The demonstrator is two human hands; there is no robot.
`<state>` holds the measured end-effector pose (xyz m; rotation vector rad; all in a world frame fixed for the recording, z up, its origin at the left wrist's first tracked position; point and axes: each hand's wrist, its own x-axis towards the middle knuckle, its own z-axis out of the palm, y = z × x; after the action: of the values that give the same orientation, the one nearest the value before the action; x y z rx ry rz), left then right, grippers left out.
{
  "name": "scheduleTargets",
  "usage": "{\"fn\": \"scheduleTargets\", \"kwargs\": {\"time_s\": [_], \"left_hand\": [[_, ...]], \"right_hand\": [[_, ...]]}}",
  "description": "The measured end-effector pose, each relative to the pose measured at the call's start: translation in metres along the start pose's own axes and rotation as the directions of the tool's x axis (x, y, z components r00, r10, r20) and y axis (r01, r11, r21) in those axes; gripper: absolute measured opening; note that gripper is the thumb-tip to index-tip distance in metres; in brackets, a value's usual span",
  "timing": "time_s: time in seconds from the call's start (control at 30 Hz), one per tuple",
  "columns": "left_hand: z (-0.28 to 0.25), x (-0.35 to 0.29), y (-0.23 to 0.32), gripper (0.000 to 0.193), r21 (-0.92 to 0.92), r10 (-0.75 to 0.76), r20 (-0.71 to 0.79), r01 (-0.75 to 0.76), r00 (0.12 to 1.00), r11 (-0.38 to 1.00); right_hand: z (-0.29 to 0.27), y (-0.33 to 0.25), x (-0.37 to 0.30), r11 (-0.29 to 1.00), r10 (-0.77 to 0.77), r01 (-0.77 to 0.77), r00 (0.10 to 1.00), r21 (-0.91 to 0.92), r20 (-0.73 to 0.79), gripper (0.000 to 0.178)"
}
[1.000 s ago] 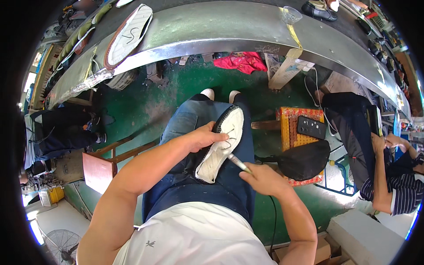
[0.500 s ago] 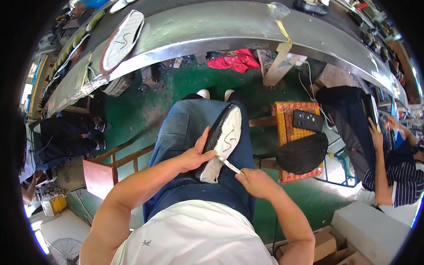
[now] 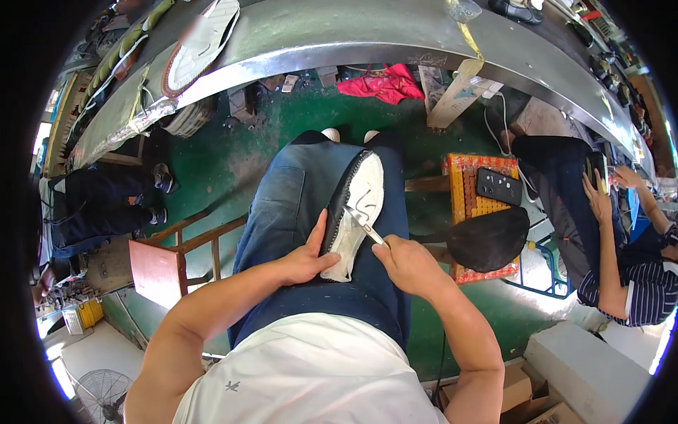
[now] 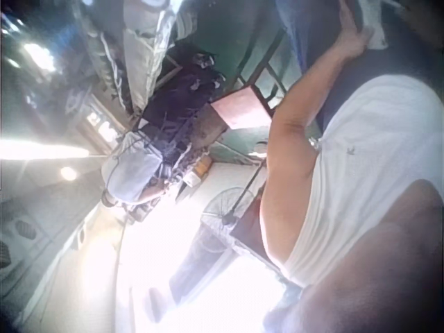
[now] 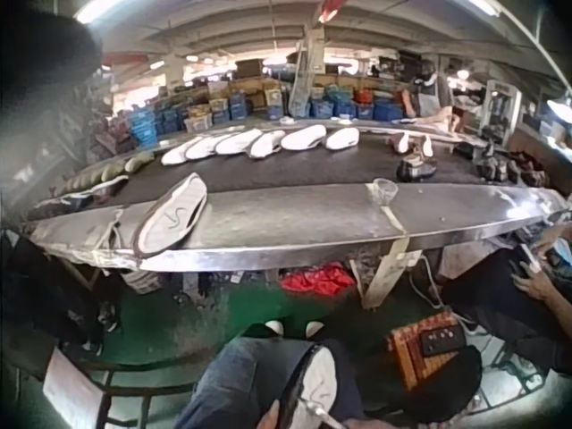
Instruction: The worker uses a hand tool to pull and secure the shoe upper onto the last, preparing the shoe for sole attachment.
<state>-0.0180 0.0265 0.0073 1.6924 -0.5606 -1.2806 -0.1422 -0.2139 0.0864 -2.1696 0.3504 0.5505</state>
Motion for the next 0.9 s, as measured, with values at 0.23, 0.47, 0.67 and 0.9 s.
{"fn": "scheduleTargets", "kwargs": {"time_s": [0.23, 0.47, 0.67, 0.9], "left_hand": [[-0.009, 0.005, -0.004, 0.097, 0.167, 0.183, -0.112, -0.163, 0.977, 0.973], [-0.072, -0.057, 0.087, 0.078, -0.86, 0.091, -0.033, -0.074, 0.995, 0.504], [-0.187, 0.043, 0.248, 0.084, -0.652, 0.363, -0.245, -0.43, 0.899, 0.625], [-0.337, 0.254, 0.408, 0.069, 0.315, 0.335, -0.487, -0.196, 0.806, 0.929]], "right_hand": [[0.032, 0.005, -0.004, 0.992, 0.007, -0.018, 0.996, 0.128, 0.085, 0.037], [0.059, 0.062, -0.01, 0.74, 0.117, 0.003, 0.984, 0.673, -0.132, 0.045], [0.054, 0.082, 0.019, 0.617, 0.104, -0.131, 0.991, 0.776, 0.084, 0.049], [0.032, 0.084, 0.036, 0.394, 0.083, -0.234, 0.972, 0.889, 0.219, 0.051]]}}
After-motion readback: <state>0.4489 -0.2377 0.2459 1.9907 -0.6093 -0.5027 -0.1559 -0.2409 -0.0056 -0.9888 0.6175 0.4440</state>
